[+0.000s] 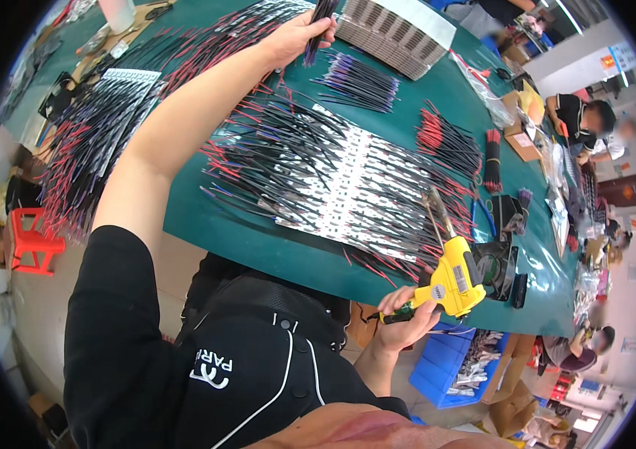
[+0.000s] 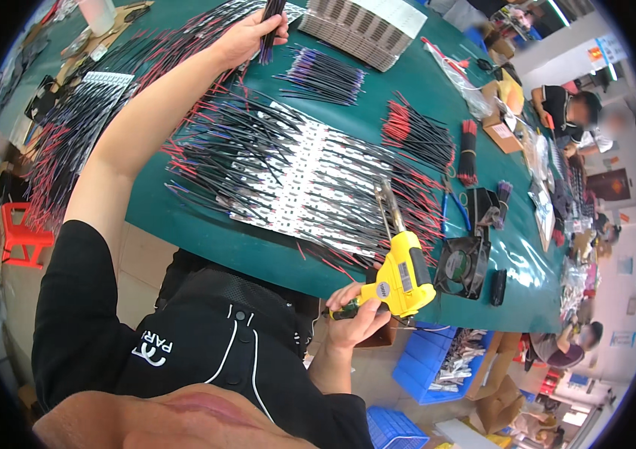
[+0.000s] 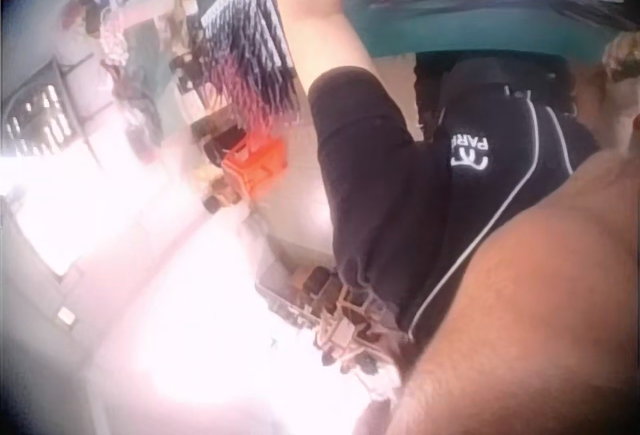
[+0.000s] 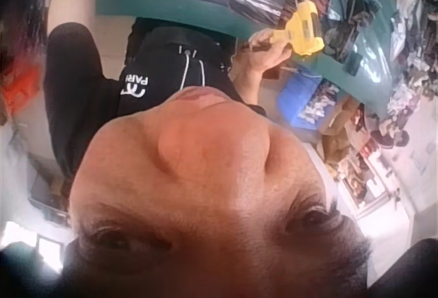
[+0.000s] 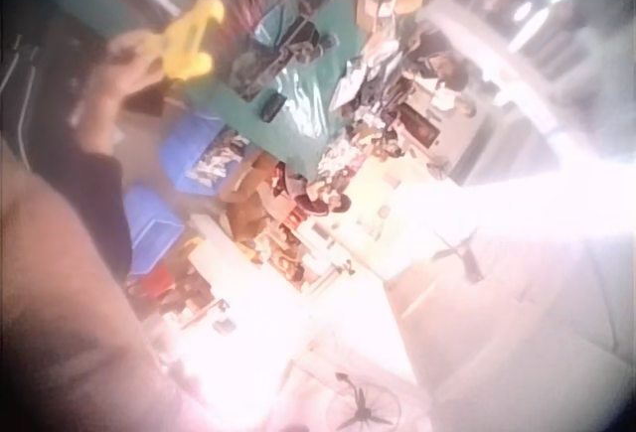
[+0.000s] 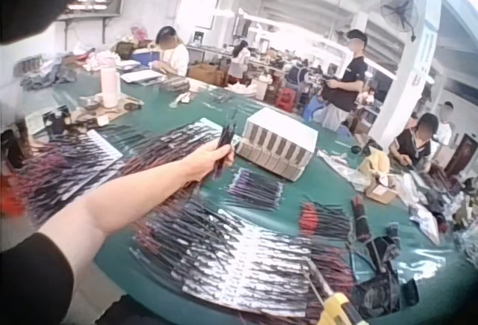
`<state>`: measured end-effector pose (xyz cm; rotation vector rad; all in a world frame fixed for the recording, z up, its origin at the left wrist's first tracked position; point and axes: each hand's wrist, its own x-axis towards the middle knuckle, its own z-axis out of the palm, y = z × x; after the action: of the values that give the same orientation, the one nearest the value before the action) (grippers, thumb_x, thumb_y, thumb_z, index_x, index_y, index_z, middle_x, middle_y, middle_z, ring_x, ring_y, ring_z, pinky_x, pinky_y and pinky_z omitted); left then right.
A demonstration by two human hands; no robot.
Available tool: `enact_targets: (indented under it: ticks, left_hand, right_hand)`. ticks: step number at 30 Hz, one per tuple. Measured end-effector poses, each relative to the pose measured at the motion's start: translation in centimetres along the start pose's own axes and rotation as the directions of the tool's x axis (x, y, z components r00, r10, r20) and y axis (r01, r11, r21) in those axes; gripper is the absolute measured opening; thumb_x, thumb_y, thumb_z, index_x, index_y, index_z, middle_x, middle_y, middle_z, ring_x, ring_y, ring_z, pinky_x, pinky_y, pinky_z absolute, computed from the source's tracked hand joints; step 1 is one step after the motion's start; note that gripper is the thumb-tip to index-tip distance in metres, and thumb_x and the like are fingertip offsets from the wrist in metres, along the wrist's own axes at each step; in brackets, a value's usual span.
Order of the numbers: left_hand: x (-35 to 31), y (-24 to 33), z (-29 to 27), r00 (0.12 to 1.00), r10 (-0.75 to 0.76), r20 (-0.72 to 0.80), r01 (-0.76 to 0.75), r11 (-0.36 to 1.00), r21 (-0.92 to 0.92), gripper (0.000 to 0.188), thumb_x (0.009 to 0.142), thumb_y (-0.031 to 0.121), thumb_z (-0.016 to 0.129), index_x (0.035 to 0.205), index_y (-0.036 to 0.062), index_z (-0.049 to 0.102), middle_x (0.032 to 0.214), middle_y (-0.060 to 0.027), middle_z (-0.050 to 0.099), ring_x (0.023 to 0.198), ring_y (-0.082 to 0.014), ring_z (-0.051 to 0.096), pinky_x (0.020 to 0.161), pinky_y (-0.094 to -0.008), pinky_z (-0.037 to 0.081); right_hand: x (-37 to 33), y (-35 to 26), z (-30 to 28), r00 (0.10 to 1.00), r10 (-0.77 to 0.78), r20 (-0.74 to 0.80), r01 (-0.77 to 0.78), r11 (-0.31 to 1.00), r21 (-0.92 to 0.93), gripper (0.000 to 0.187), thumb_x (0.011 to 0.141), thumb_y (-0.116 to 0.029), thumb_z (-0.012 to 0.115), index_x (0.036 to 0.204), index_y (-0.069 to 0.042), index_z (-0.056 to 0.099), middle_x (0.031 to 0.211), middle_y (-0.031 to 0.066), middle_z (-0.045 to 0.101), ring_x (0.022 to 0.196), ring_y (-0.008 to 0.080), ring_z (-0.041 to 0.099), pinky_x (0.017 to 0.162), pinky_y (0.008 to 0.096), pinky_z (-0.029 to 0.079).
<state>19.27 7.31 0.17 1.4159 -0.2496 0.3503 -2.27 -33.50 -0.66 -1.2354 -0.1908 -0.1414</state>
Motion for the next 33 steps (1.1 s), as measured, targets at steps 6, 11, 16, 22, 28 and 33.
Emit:
enact_targets:
  ticks: [6, 11, 16, 22, 28, 33]
  left_hand:
    - [-1.9, -0.7, -1.3, 0.998, -0.060, 0.026, 0.058, 0.995, 0.077, 0.025, 0.090, 0.021, 0.057, 0.110, 0.0076, 0.052, 0.088, 0.0005, 0.055, 0.092, -0.0104, 0.054, 0.085, -0.0251, 0.042]
    - [-2.4, -1.1, -0.7, 0.992, -0.126, 0.022, 0.123, 0.987, 0.104, 0.034, 0.089, 0.022, 0.059, 0.118, 0.0053, 0.052, 0.082, -0.0005, 0.057, 0.092, -0.0125, 0.055, 0.086, -0.0260, 0.042]
    - [-2.1, -1.6, -1.0, 0.978, -0.209, 0.019, 0.195, 0.938, 0.286, 0.026, 0.089, 0.029, 0.057, 0.097, 0.0041, 0.061, 0.079, -0.0031, 0.060, 0.083, -0.0136, 0.058, 0.080, -0.0256, 0.043]
    - [-0.7, 12.5, 3.2, 0.875, 0.450, -0.179, -0.308, 0.803, 0.511, 0.018, 0.093, 0.017, 0.049, 0.082, 0.0049, 0.055, 0.059, 0.0054, 0.042, 0.050, -0.0037, 0.035, 0.045, -0.0209, 0.029]
    - [-11.7, 13.4, 10.1, 0.985, 0.170, 0.018, -0.085, 0.395, 0.915, 0.018, 0.085, 0.018, 0.062, 0.087, 0.0005, 0.059, 0.076, -0.0057, 0.060, 0.076, -0.0157, 0.061, 0.066, -0.0291, 0.046]
    - [-16.0, 7.4, 12.5, 0.969, 0.013, 0.246, -0.202, 0.611, 0.765, 0.021, 0.076, 0.007, 0.066, 0.095, -0.0016, 0.060, 0.079, -0.0174, 0.062, 0.070, -0.0324, 0.059, 0.064, -0.0314, 0.046]
  right_hand:
    - [0.3, -0.2, 1.0, 0.999, 0.007, 0.053, -0.010, 0.999, 0.051, 0.052, 0.094, -0.031, 0.039, 0.125, 0.009, 0.027, 0.058, 0.0086, 0.043, 0.041, 0.0133, 0.040, 0.036, 0.0251, 0.038]
    - [0.1, -0.1, 1.1, 0.999, -0.008, 0.042, 0.008, 1.000, -0.010, 0.051, 0.095, -0.033, 0.035, 0.126, 0.007, 0.030, 0.057, 0.0037, 0.041, 0.039, 0.0106, 0.038, 0.035, 0.0232, 0.036]
    - [0.0, -0.1, 1.2, 1.000, 0.013, 0.029, -0.012, 0.999, -0.034, 0.052, 0.095, -0.034, 0.035, 0.127, 0.006, 0.029, 0.057, 0.0034, 0.041, 0.039, 0.0107, 0.038, 0.036, 0.0231, 0.035]
    - [0.5, -0.3, 0.0, 0.997, 0.007, 0.077, -0.012, 0.998, 0.067, 0.047, 0.095, -0.034, 0.035, 0.120, 0.006, 0.032, 0.061, 0.0091, 0.043, 0.044, 0.0146, 0.042, 0.039, 0.0269, 0.040]
    - [0.8, 0.4, 0.7, 1.000, 0.030, 0.007, -0.030, 1.000, -0.010, 0.056, 0.093, -0.036, 0.037, 0.124, 0.010, 0.031, 0.056, 0.0035, 0.041, 0.039, 0.0106, 0.039, 0.034, 0.0233, 0.036]
    - [0.1, 0.7, 0.6, 0.993, 0.077, 0.087, -0.085, 0.992, 0.093, 0.057, 0.092, -0.033, 0.042, 0.124, 0.011, 0.027, 0.057, 0.0058, 0.044, 0.041, 0.0116, 0.042, 0.036, 0.0245, 0.039]
